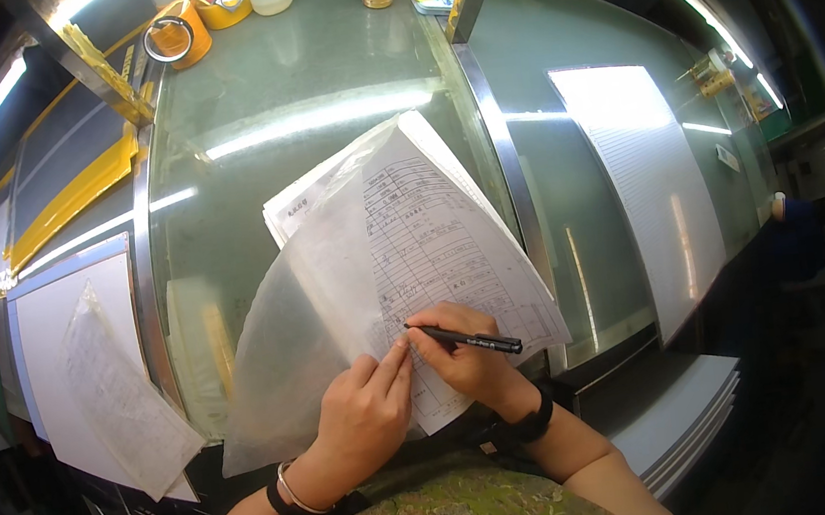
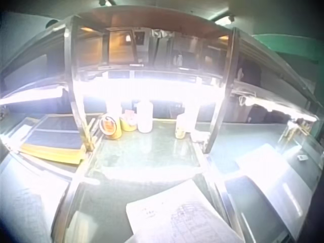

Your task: The person is filling out production logs and inspection forms at an industrial workstation.

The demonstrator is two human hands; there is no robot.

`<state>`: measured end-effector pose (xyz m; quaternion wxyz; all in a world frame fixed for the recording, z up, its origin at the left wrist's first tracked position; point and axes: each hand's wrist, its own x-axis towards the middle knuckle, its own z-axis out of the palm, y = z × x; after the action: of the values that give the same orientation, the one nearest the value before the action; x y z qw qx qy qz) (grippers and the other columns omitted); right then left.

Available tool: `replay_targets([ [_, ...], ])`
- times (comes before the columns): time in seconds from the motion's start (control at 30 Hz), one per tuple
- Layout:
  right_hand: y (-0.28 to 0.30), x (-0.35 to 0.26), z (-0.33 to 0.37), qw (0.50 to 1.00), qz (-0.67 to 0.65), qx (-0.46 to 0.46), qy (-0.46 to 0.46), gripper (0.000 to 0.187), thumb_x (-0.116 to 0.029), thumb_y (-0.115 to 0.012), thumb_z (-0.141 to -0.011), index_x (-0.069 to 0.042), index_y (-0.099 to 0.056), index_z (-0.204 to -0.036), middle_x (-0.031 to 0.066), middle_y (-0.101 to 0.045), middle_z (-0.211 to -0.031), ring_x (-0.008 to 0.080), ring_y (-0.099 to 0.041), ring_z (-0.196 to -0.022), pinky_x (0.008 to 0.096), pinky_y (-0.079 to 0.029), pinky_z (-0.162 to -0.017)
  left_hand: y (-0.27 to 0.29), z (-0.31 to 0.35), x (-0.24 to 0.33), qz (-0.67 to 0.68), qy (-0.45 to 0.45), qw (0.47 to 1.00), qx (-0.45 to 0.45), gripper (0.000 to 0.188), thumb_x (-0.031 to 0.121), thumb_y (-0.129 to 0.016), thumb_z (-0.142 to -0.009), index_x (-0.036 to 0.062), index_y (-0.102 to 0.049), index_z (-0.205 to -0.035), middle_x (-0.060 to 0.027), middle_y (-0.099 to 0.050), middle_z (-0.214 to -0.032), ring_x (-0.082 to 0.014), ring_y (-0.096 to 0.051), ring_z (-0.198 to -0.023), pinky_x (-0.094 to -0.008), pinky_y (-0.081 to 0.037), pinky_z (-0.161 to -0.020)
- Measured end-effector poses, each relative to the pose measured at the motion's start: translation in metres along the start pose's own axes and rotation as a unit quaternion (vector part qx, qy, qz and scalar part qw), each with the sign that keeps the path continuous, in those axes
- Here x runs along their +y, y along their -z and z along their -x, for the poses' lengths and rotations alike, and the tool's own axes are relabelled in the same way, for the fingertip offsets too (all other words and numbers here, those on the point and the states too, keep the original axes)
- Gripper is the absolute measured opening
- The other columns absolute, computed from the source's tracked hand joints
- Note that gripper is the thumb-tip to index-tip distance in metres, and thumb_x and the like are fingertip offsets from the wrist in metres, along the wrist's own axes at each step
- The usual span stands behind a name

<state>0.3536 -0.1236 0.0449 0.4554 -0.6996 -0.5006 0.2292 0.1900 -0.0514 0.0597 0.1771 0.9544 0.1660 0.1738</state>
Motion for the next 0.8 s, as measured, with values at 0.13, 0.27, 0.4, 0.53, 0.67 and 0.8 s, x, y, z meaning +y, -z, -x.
replay_targets([
  [0.13,-0.0018,0.0015,0.0000,0.999,0.016,0.018,0.025,0.010,-0.003,-0.070,-0.084,0.001,-0.067,-0.093,0.0111,-0.066,-0.077,0.0197,-0.062,-0.066,0.0299,-0.048,-0.061,0.0013,-0.0007,0.0008,0.000,0.001,1.000,-0.004,0.034,0.006,-0.063,-0.072,-0.0073,-0.070,-0.102,-0.0151,-0.070,-0.112,-0.0192,-0.057,-0.074,-0.0287,-0.050,-0.057],
  [0.27,-0.0021,-0.0005,0.0000,0.999,0.029,0.019,0.024,0.009,-0.004,-0.070,-0.084,0.001,-0.067,-0.093,0.0111,-0.066,-0.077,0.0200,-0.063,-0.066,0.0301,-0.048,-0.061,0.0008,-0.0002,0.0010,-0.001,0.005,1.000,-0.001,0.033,0.006,-0.063,-0.072,-0.0073,-0.070,-0.102,-0.0152,-0.070,-0.113,-0.0191,-0.057,-0.074,-0.0286,-0.049,-0.058],
  [0.4,-0.0001,0.0000,0.0006,1.000,0.007,0.012,0.003,0.010,-0.004,-0.070,-0.084,0.001,-0.067,-0.092,0.0113,-0.066,-0.078,0.0202,-0.063,-0.066,0.0302,-0.048,-0.060,0.0008,-0.0002,0.0013,-0.003,0.002,1.000,-0.002,0.033,0.005,-0.063,-0.072,-0.0073,-0.070,-0.102,-0.0154,-0.070,-0.113,-0.0189,-0.057,-0.073,-0.0286,-0.049,-0.057],
  [0.53,-0.0009,-0.0007,-0.0001,1.000,0.010,0.012,0.009,0.010,-0.004,-0.070,-0.084,0.001,-0.067,-0.092,0.0115,-0.067,-0.078,0.0199,-0.063,-0.066,0.0301,-0.048,-0.061,0.0000,-0.0001,0.0014,0.000,0.003,1.000,-0.001,0.032,0.005,-0.063,-0.073,-0.0074,-0.070,-0.102,-0.0155,-0.070,-0.113,-0.0189,-0.057,-0.073,-0.0286,-0.049,-0.058],
  [0.67,-0.0008,-0.0012,-0.0005,1.000,0.009,0.007,0.000,0.010,-0.004,-0.071,-0.084,0.001,-0.067,-0.092,0.0116,-0.067,-0.079,0.0202,-0.063,-0.066,0.0302,-0.049,-0.061,0.0010,0.0003,0.0007,0.003,0.004,1.000,-0.003,0.033,0.005,-0.063,-0.073,-0.0074,-0.070,-0.103,-0.0153,-0.070,-0.113,-0.0188,-0.057,-0.073,-0.0286,-0.050,-0.058],
  [0.8,-0.0001,-0.0017,0.0000,1.000,0.014,0.008,-0.002,0.010,-0.004,-0.071,-0.084,0.001,-0.067,-0.092,0.0117,-0.067,-0.078,0.0206,-0.063,-0.066,0.0304,-0.049,-0.061,-0.0004,0.0006,0.0005,0.005,0.003,1.000,0.000,0.032,0.005,-0.063,-0.073,-0.0069,-0.070,-0.102,-0.0145,-0.070,-0.114,-0.0187,-0.056,-0.072,-0.0285,-0.050,-0.058],
])
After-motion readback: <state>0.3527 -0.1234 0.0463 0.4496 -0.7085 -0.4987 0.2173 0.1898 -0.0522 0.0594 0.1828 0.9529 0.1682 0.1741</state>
